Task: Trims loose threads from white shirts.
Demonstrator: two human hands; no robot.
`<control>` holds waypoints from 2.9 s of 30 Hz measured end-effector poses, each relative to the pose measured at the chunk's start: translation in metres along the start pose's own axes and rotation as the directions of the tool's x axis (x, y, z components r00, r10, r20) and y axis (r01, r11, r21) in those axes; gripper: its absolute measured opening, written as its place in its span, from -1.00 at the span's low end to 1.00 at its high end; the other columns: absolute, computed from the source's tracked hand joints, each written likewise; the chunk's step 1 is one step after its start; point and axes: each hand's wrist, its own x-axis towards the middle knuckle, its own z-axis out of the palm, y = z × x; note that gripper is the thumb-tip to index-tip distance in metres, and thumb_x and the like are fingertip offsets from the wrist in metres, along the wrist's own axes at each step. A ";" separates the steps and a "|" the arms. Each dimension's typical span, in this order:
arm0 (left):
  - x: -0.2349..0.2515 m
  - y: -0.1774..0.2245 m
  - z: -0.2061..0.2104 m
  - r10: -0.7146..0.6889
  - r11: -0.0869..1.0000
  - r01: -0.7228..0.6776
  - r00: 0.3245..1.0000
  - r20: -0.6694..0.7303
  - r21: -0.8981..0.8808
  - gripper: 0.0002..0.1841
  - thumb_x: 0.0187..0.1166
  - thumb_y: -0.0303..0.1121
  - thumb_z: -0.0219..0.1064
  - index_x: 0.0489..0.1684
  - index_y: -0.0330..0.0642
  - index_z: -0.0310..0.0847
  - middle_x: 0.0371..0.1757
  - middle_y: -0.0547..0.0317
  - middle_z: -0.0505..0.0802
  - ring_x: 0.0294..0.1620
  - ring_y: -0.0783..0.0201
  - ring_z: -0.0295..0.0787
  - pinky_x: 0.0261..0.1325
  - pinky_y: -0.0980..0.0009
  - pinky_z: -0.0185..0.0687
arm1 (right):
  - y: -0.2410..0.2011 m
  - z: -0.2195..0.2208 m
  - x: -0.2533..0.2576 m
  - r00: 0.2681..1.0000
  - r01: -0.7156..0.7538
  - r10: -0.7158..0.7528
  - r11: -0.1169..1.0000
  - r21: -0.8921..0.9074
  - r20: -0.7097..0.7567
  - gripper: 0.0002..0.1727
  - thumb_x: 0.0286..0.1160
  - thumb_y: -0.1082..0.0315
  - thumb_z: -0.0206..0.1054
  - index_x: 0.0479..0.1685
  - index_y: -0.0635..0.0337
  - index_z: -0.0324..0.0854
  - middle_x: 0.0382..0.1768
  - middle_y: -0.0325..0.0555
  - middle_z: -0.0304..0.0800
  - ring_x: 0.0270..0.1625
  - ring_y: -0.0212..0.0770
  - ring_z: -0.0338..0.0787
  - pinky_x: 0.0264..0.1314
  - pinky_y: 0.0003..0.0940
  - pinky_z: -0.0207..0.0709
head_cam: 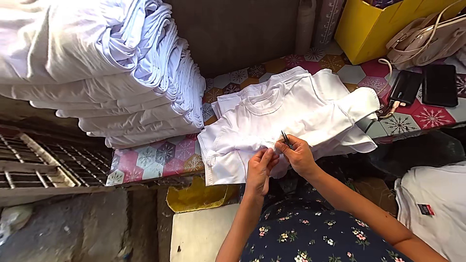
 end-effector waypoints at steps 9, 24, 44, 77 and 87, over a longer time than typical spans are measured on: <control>0.002 -0.006 0.014 0.002 0.973 -0.038 0.987 -0.159 -0.228 -0.82 0.68 -0.63 0.17 -0.31 -0.28 0.65 -0.46 0.19 0.82 -0.45 0.44 0.78 -0.23 0.58 0.75 | 0.002 -0.002 -0.003 0.991 0.124 -0.128 0.983 -0.134 -0.023 -0.97 0.51 0.51 0.37 -0.27 0.21 0.68 -0.43 -0.44 0.75 -0.35 -0.69 0.68 -0.17 -0.71 0.59; 0.009 -0.013 0.009 0.144 0.956 -0.162 0.985 -0.092 -0.246 -0.75 0.62 -0.70 0.12 -0.27 -0.32 0.75 -0.35 0.15 0.88 -0.29 0.38 0.83 -0.01 0.47 0.77 | 0.005 -0.018 0.005 0.700 0.621 -0.627 0.298 -0.725 0.342 -0.62 0.73 0.15 0.22 -0.18 0.37 0.67 -0.50 -0.01 0.66 -0.58 -0.19 0.65 -0.62 -0.37 0.43; 0.017 -0.020 0.009 0.199 0.968 -0.214 0.973 -0.115 -0.132 -0.77 0.59 -0.72 0.17 -0.33 -0.35 0.76 -0.37 0.16 0.89 -0.29 0.39 0.84 0.02 0.47 0.78 | 0.009 -0.019 0.007 0.686 0.617 -0.650 0.280 -0.736 0.327 -0.71 0.66 0.27 0.28 -0.21 0.34 0.77 -0.49 -0.03 0.74 -0.56 -0.20 0.70 -0.61 -0.39 0.48; 0.011 0.002 0.021 0.077 0.978 -0.098 0.990 -0.120 -0.184 -0.76 0.91 -0.40 -0.22 0.13 -0.20 0.38 -0.19 0.10 0.85 -0.19 0.27 0.90 0.03 0.38 0.83 | 0.014 -0.044 0.004 0.842 0.530 -0.497 0.690 -0.493 0.210 -0.70 0.61 0.29 0.33 -0.12 0.44 0.75 -0.32 -0.02 0.81 -0.28 -0.45 0.74 -0.12 -0.61 0.63; 0.011 -0.002 0.016 0.141 0.987 -0.145 0.988 -0.065 -0.063 -0.78 0.89 -0.44 -0.22 0.15 -0.20 0.35 -0.22 0.17 0.82 -0.27 0.35 0.86 -0.03 0.45 0.82 | 0.005 -0.050 0.012 0.747 0.660 -0.567 0.565 -0.495 0.349 -0.78 0.62 0.36 0.32 -0.24 0.38 0.77 -0.42 -0.04 0.77 -0.37 -0.35 0.73 -0.29 -0.53 0.61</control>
